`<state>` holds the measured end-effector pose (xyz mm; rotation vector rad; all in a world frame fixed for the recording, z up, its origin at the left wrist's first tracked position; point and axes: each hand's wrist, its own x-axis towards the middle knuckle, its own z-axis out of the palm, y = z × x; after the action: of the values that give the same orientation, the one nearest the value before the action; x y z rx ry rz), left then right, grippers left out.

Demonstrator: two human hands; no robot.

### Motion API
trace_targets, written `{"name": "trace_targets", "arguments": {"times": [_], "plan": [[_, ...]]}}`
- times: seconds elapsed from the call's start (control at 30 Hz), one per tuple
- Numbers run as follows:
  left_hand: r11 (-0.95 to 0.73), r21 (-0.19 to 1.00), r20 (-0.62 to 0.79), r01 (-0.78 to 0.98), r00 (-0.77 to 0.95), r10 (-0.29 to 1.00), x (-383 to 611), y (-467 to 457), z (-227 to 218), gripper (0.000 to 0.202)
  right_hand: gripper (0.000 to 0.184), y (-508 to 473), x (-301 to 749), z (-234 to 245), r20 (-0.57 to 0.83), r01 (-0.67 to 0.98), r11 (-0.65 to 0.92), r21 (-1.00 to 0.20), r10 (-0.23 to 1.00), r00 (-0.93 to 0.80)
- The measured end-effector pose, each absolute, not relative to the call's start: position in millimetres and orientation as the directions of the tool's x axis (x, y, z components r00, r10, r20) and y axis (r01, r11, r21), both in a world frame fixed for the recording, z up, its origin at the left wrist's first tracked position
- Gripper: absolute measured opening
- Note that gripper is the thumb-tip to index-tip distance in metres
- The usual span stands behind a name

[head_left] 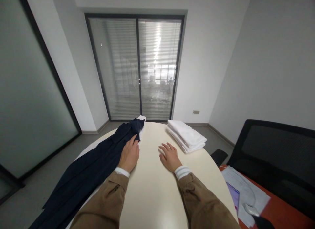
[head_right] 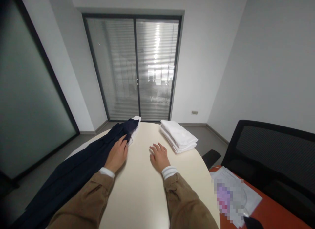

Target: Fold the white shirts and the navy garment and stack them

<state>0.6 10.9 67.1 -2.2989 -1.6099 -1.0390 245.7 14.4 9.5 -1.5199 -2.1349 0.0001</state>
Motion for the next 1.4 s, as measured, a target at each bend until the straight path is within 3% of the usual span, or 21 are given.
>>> {"name": "trace_targets", "arguments": {"times": [0.1, 0.23, 0.33, 0.47, 0.53, 0.63, 0.8, 0.97, 1.03, 1.1, 1.27, 1.37, 1.4], "plan": [[-0.539, 0.252, 0.551, 0.804, 0.339, 0.763, 12, 4, 61, 0.038, 0.061, 6, 236, 17, 0.398, 0.814, 0.465, -0.348, 0.859, -0.321], [-0.602, 0.284, 0.357, 0.746, 0.501, 0.789, 18, -5, 47, 0.042, 0.079, -2, 225, 24, 0.375, 0.731, 0.553, -0.4, 0.826, -0.42], [-0.532, 0.258, 0.174, 0.806, 0.503, 0.847, 17, -13, 53, 0.038, 0.063, -3, 218, 24, 0.374, 0.71, 0.595, -0.377, 0.799, -0.472], [-0.24, 0.026, 0.009, 0.97, 0.24, 0.971, 12, -24, 80, 0.047, 0.028, -3, 213, 22, 0.377, 0.717, 0.613, -0.33, 0.783, -0.496], [-0.156, -0.06, -0.089, 0.986, 0.151, 0.985, 8, -26, 91, 0.051, 0.025, -3, 212, 21, 0.385, 0.723, 0.606, -0.331, 0.787, -0.483], [-0.141, -0.09, -0.211, 0.986, 0.12, 0.97, 2, -26, 98, 0.039, 0.025, -4, 211, 19, 0.392, 0.731, 0.597, -0.33, 0.791, -0.469], [-0.175, -0.074, -0.252, 0.982, 0.151, 0.956, -1, -25, 99, 0.029, 0.03, -5, 212, 21, 0.391, 0.735, 0.592, -0.33, 0.795, -0.465], [-0.248, 0.004, -0.17, 0.969, 0.245, 0.954, 5, -25, 104, 0.024, 0.061, -11, 210, 33, 0.377, 0.726, 0.625, -0.287, 0.77, -0.514], [-0.253, 0.027, -0.114, 0.967, 0.254, 0.96, 10, -25, 106, 0.026, 0.065, -13, 207, 38, 0.348, 0.717, 0.637, -0.284, 0.765, -0.542], [-0.257, 0.073, -0.043, 0.964, 0.26, 0.965, 17, -25, 105, 0.026, 0.059, -15, 204, 40, 0.323, 0.71, 0.637, -0.301, 0.768, -0.553], [-0.379, 0.201, 0.043, 0.903, 0.378, 0.925, 32, -27, 93, 0.024, 0.024, -13, 199, 39, 0.334, 0.739, 0.567, -0.363, 0.82, -0.465], [-0.383, 0.202, 0.002, 0.901, 0.391, 0.921, 32, -32, 91, 0.021, 0.026, -9, 200, 33, 0.336, 0.741, 0.483, -0.466, 0.872, -0.357], [-0.365, 0.185, -0.026, 0.913, 0.375, 0.926, 31, -34, 93, 0.028, 0.028, -7, 201, 30, 0.34, 0.731, 0.444, -0.519, 0.891, -0.3]]}}
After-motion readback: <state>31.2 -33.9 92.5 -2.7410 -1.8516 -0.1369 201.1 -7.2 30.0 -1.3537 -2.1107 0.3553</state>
